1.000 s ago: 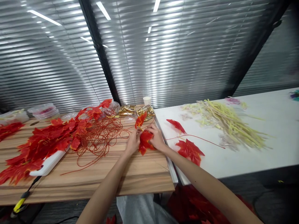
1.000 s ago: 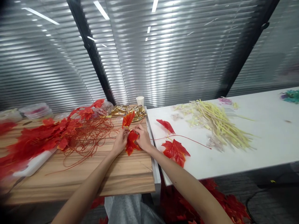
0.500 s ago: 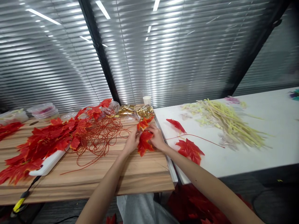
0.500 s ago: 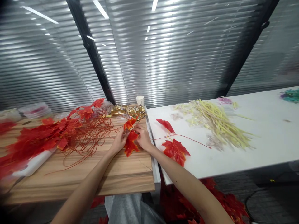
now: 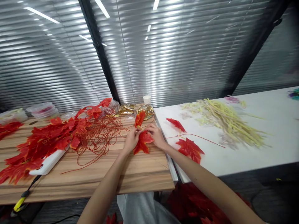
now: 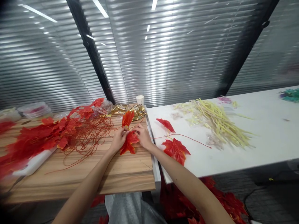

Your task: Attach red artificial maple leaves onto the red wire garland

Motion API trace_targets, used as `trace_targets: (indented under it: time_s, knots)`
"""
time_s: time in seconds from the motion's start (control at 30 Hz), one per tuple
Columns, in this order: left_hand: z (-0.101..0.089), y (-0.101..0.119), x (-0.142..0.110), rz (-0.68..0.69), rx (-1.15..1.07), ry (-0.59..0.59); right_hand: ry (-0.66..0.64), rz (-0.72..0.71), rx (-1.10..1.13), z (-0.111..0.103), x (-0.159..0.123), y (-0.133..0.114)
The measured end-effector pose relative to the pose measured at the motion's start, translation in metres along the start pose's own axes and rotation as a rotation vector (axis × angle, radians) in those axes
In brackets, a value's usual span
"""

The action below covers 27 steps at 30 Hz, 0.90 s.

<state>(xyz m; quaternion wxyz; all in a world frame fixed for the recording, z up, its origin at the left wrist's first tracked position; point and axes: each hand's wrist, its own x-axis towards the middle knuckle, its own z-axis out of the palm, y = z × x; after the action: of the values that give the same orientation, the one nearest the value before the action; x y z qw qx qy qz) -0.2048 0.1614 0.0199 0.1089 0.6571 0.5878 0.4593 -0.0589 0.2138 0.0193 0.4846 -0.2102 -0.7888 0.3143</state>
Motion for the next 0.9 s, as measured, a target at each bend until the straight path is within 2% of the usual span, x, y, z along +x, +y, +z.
trace_targets:
  time_s: [0.47, 0.9]
  knots:
    - [-0.0005, -0.0003, 0.0031, -0.072, -0.076, 0.074, -0.048, 0.043, -0.043, 0.0024, -0.0007, 0.009]
    - [-0.0006, 0.0049, 0.0017, -0.077, -0.118, 0.065, -0.093, -0.003, -0.111, 0.0, -0.0019, 0.0049]
